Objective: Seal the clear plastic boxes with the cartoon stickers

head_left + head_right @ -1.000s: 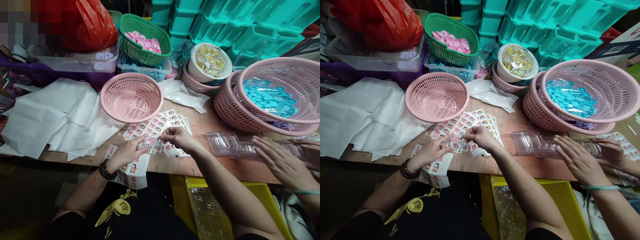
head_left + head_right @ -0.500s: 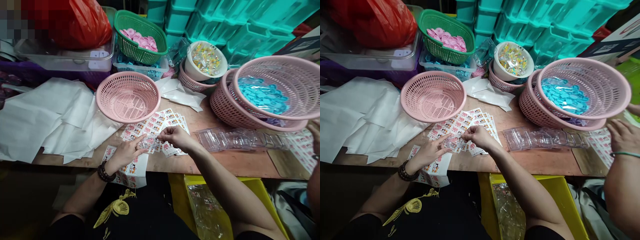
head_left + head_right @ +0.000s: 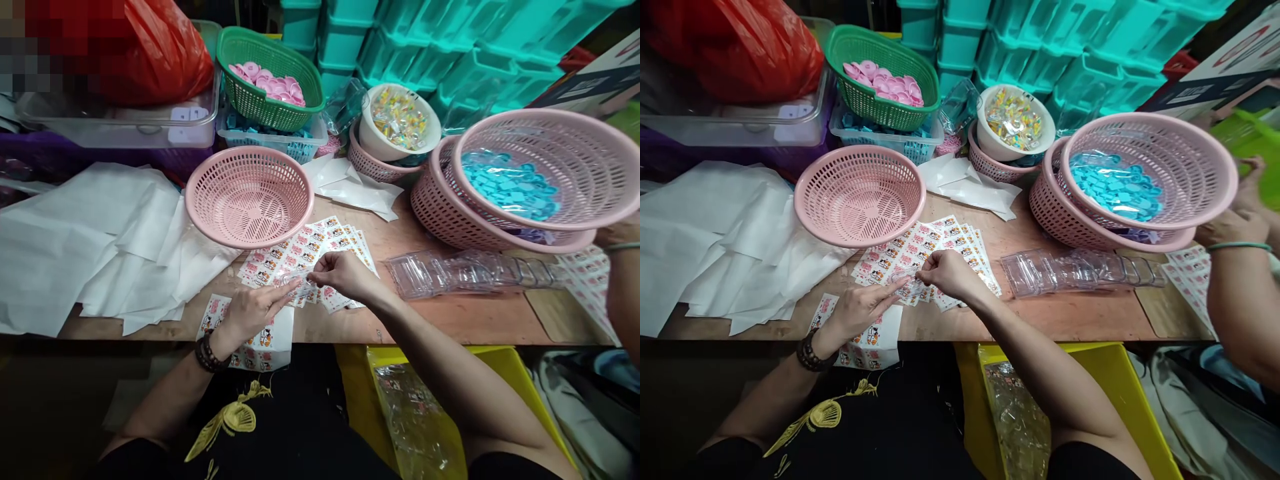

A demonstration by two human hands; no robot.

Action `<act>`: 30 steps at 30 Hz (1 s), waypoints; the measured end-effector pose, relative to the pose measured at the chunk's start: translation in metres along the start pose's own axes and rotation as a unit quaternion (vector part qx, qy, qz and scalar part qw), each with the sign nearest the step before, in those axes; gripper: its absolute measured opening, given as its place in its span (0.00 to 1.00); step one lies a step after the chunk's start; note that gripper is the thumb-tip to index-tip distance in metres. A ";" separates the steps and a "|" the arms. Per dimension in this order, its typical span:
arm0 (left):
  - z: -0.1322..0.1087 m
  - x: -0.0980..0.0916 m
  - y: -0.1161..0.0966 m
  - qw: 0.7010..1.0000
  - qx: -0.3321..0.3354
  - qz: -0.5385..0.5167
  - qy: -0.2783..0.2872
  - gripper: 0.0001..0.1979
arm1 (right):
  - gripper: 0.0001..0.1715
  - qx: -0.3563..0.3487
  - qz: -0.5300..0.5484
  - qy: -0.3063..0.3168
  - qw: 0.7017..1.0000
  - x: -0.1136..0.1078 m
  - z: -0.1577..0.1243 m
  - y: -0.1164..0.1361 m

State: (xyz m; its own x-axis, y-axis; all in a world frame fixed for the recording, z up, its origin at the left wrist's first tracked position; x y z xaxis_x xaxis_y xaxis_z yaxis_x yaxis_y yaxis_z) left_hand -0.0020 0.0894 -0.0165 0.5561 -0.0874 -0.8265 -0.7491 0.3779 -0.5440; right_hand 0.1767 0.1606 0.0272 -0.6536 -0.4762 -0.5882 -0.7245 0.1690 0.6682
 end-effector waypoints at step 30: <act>0.040 -0.022 -0.045 0.945 -0.134 -0.226 -0.195 0.30 | 0.12 0.283 -0.177 -0.133 0.933 0.027 -0.202 -0.231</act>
State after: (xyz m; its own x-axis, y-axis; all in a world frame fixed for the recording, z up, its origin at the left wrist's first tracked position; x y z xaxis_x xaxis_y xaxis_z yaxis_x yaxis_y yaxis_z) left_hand 0.0342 0.1114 0.0321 0.8921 0.1828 -0.4132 -0.4387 0.1318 -0.8889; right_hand 0.3705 -0.0657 -0.0514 -0.3288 -0.3693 -0.8692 -0.8553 0.5067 0.1082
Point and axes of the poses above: each hand's wrist, its own z-axis towards the middle knuckle, its own x-axis out of the palm, y = z × x, the point moved 5 cm from there along z, towards the middle knuckle, and after that the axes turned 2 degrees about -y, right-handed, at the moved point
